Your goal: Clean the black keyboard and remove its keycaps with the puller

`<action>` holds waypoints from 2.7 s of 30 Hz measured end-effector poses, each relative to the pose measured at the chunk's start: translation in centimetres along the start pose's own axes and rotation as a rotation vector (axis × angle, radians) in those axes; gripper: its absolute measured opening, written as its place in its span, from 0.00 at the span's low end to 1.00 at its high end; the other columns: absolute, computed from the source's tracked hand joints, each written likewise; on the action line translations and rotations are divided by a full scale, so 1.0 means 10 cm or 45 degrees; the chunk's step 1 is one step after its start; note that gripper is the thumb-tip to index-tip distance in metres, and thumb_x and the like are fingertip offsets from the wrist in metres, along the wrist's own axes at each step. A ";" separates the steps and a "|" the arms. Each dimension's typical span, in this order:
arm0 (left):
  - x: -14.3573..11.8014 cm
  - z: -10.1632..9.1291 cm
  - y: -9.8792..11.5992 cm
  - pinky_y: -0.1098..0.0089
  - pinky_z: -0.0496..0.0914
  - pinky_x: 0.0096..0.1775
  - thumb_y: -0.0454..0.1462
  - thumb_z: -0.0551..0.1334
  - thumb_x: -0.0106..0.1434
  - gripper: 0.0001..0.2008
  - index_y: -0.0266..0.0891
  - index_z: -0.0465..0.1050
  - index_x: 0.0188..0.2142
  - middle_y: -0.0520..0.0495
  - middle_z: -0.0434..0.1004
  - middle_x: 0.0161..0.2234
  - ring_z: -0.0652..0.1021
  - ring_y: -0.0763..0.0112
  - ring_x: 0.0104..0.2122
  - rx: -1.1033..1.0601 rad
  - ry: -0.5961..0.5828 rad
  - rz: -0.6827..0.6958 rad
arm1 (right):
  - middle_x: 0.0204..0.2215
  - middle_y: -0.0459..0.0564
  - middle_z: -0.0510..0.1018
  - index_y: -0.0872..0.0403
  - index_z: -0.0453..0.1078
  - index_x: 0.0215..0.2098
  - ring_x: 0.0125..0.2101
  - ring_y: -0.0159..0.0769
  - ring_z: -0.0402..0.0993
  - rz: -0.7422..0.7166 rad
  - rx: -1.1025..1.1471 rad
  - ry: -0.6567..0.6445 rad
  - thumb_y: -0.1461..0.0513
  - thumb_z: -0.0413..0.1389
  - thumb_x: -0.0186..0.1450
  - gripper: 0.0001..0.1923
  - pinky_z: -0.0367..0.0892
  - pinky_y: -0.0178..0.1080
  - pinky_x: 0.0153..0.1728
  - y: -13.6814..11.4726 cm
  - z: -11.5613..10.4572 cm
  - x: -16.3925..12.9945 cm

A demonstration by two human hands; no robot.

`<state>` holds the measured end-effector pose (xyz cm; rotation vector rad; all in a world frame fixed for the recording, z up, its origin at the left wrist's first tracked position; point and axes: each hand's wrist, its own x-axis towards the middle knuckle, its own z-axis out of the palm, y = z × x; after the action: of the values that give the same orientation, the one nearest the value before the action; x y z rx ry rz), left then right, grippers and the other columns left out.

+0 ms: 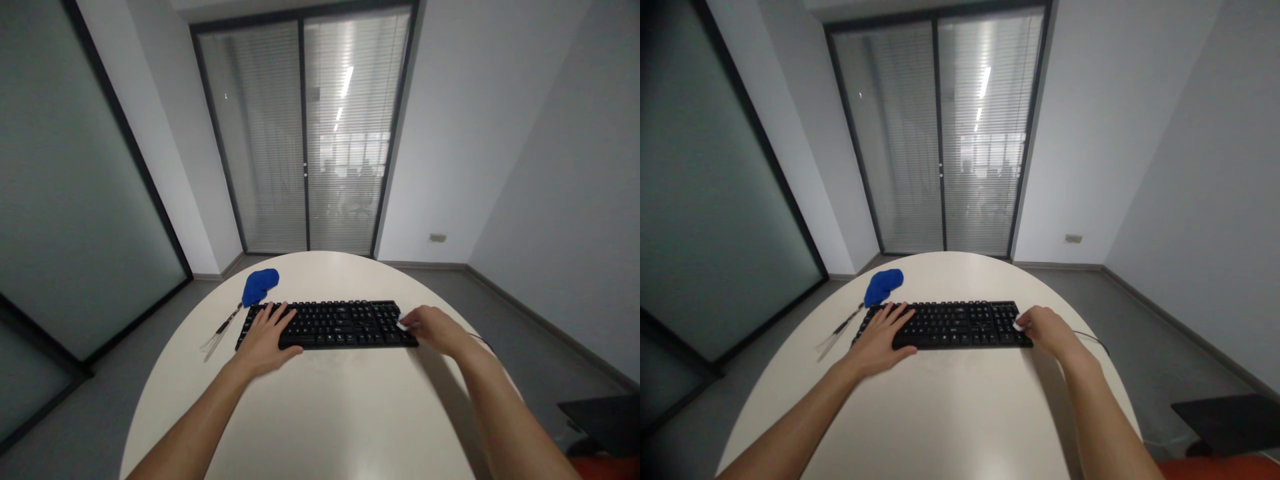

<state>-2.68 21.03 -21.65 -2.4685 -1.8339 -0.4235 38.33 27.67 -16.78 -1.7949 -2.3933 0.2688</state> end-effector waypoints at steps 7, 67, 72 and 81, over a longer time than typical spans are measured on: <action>0.01 0.08 0.01 0.45 0.46 0.64 0.64 0.54 0.60 0.43 0.49 0.50 0.68 0.47 0.45 0.70 0.47 0.42 0.68 0.037 0.043 -0.041 | 0.43 0.55 0.83 0.54 0.79 0.46 0.46 0.45 0.78 0.022 -0.041 0.008 0.69 0.54 0.59 0.19 0.67 0.36 0.45 -0.04 0.03 0.01; 0.00 0.04 0.03 0.46 0.46 0.65 0.64 0.55 0.59 0.43 0.49 0.52 0.67 0.47 0.46 0.69 0.48 0.44 0.68 0.004 0.030 -0.045 | 0.39 0.51 0.82 0.45 0.81 0.36 0.42 0.45 0.78 0.254 -0.086 -0.029 0.65 0.58 0.55 0.14 0.66 0.38 0.37 -0.26 -0.09 -0.14; 0.00 0.06 0.03 0.46 0.47 0.65 0.64 0.56 0.59 0.43 0.49 0.53 0.67 0.47 0.46 0.69 0.48 0.44 0.68 0.004 0.035 -0.042 | 0.40 0.53 0.82 0.46 0.80 0.39 0.43 0.47 0.78 0.327 -0.118 0.066 0.64 0.59 0.57 0.13 0.67 0.39 0.37 -0.16 -0.04 -0.12; 0.01 0.08 0.02 0.46 0.47 0.65 0.64 0.54 0.59 0.43 0.49 0.52 0.68 0.47 0.46 0.70 0.47 0.44 0.68 0.005 0.038 -0.037 | 0.41 0.54 0.82 0.47 0.80 0.41 0.42 0.48 0.78 0.336 -0.090 0.151 0.62 0.58 0.59 0.13 0.68 0.39 0.38 -0.07 0.02 -0.08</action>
<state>-2.36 21.20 -22.39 -2.4225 -1.8593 -0.4548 37.84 26.71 -16.80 -2.0962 -2.1109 0.1027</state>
